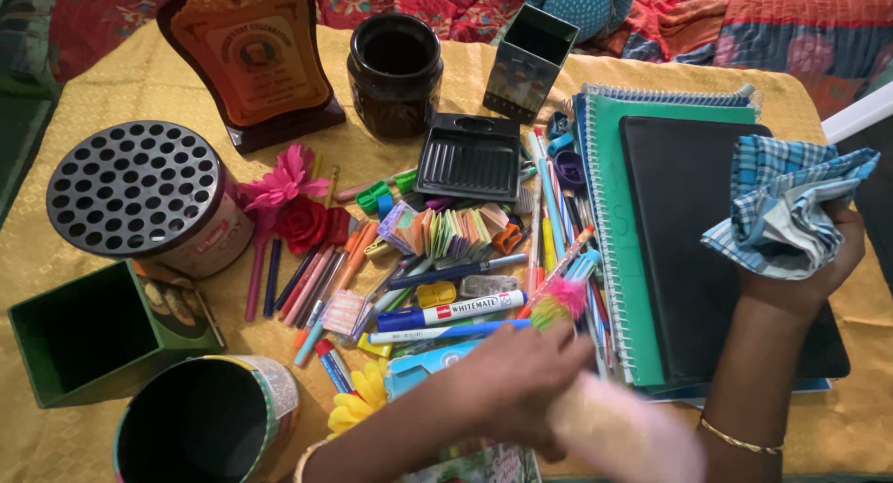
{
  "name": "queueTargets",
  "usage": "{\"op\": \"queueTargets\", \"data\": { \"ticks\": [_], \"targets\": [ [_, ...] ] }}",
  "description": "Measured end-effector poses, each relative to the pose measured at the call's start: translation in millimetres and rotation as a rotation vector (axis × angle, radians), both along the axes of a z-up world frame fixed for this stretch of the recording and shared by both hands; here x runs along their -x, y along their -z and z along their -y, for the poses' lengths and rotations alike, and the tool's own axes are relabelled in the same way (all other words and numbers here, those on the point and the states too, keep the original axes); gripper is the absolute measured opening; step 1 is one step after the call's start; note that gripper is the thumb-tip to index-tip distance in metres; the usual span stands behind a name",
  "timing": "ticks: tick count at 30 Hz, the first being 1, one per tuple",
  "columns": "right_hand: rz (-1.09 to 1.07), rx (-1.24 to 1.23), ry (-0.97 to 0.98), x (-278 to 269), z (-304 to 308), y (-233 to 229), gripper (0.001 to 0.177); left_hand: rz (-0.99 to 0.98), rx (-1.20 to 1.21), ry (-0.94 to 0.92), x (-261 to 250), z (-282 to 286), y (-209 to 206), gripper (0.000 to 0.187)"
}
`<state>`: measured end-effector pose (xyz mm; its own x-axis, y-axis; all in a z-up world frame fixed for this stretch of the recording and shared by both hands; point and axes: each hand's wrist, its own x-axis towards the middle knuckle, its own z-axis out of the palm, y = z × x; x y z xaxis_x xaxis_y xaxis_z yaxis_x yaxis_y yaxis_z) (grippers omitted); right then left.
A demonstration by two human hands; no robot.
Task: The person wipes a wooden plaque, a pink glasses case, a pair of eyeglasses, and a black tablet case using a blue and white checkered cloth. The person opens the glasses case to clean the eyeglasses inside and wipes the tablet case both inside and out.
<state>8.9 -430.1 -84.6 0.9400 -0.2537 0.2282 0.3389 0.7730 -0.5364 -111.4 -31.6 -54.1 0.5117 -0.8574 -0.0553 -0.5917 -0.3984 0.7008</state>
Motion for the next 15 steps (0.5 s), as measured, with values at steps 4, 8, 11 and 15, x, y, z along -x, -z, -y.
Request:
{"op": "queueTargets", "data": {
  "ticks": [4, 8, 11, 15],
  "targets": [
    [-0.024, 0.159, 0.075, 0.9, -4.0, -1.6, 0.032, -0.203, 0.193, -0.181, -26.4, -29.1, -24.7, 0.092],
    [-0.050, 0.152, 0.059, -0.8, -11.9, -2.4, 0.032, -0.170, 0.377, -0.549, -42.3, -32.0, -21.1, 0.103],
    [-0.150, 0.185, 0.073, 4.9, -34.0, -8.1, 0.030, -0.125, 0.495, -0.690, -52.0, -35.6, -1.4, 0.102],
    [-0.180, 0.342, 0.081, 18.8, -83.4, -30.9, 0.035, -0.122, 0.603, -0.713, -59.0, -37.4, 25.8, 0.093]
  ]
}}
